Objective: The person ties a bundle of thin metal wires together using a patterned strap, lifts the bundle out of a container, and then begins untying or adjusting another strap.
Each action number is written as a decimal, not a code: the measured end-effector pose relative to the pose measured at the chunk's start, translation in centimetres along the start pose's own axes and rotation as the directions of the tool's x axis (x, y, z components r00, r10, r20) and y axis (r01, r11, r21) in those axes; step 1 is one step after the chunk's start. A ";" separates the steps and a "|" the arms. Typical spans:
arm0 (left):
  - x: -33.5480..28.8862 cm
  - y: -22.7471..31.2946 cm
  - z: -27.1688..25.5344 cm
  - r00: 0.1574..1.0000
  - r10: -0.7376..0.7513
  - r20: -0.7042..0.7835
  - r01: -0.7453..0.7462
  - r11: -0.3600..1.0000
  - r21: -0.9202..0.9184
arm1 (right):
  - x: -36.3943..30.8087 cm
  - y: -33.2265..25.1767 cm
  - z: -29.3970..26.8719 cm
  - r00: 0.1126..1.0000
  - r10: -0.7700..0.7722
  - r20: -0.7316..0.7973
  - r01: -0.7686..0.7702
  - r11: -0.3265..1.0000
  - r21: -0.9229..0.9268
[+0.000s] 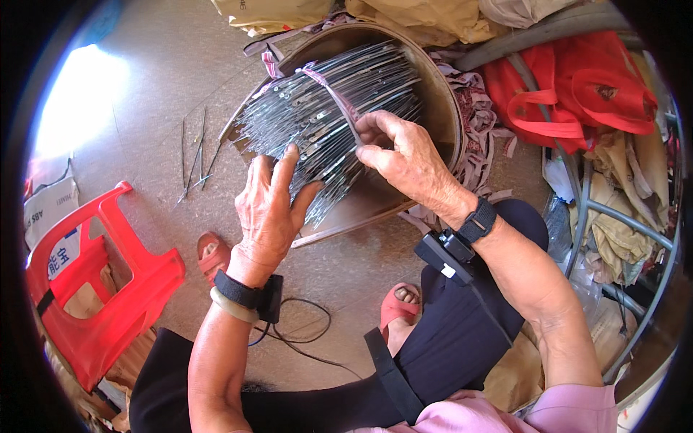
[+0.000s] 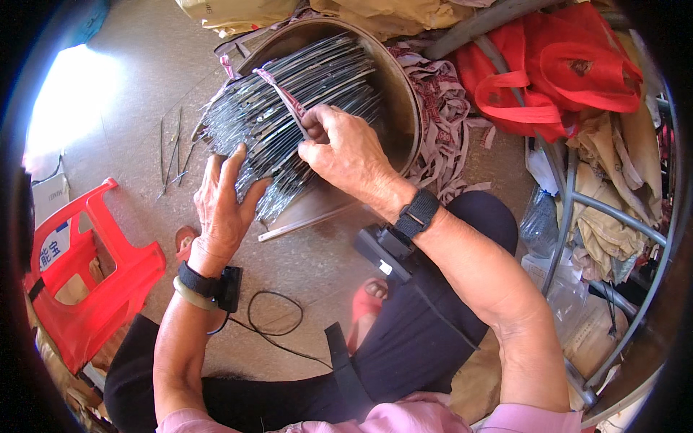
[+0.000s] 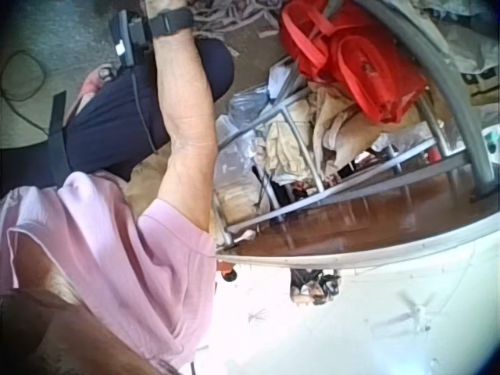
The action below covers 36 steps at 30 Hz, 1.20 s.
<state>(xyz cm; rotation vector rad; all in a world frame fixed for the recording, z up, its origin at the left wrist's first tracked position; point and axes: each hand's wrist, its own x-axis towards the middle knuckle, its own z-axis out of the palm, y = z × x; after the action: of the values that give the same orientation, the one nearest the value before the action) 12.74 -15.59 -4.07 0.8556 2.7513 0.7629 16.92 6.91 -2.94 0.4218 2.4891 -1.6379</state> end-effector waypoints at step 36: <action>-0.8 -1.0 -0.1 0.972 0.087 -0.217 -0.128 0.975 -0.184 | 0.4 0.2 -0.6 0.991 0.067 -0.119 -0.072 0.997 -0.033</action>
<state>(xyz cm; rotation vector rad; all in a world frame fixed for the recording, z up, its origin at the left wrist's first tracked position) 12.92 -16.75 -4.50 0.9386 2.7584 1.1862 16.64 7.60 -2.92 0.6102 2.5523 -1.5814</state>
